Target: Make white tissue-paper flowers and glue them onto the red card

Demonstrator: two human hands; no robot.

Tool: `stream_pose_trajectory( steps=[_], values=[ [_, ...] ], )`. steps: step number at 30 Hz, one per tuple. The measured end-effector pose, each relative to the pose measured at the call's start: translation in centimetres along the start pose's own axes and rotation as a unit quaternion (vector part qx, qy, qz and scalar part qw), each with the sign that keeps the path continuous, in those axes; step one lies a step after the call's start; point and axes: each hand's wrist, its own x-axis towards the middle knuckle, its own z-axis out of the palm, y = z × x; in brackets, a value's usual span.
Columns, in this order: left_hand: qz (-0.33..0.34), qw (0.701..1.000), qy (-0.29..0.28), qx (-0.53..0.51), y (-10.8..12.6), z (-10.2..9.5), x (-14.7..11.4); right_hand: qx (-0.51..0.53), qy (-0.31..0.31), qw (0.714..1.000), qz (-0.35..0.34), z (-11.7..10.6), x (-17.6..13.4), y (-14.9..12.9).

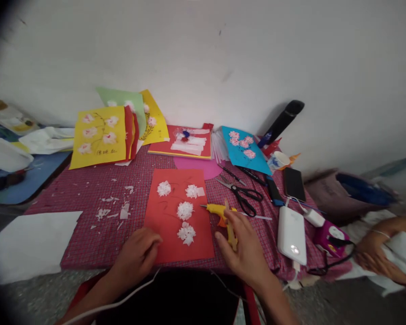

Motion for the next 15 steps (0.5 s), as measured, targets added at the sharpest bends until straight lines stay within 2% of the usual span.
stream_pose_trajectory(
  steps=[4, 8, 11, 15],
  values=[
    [0.007, 1.000, 0.013, -0.016, -0.1, 0.0, -0.2, -0.084, -0.065, 0.994, -0.034, 1.0, 4.7, 0.3],
    [0.005, 1.000, 0.018, -0.018, -0.3, 0.0, -0.4, -0.136, -0.093, 0.984, -0.061, 2.3, 8.2, 0.9],
    [0.006, 1.000, 0.018, -0.017, -0.4, 0.1, -0.4, -0.166, -0.099, 0.979, -0.061, 2.9, 10.0, 1.7],
    [0.002, 1.000, 0.009, -0.022, -0.4, 0.0, -0.3, -0.193, -0.084, 0.976, -0.051, 3.0, 10.5, 2.6]
  ],
)
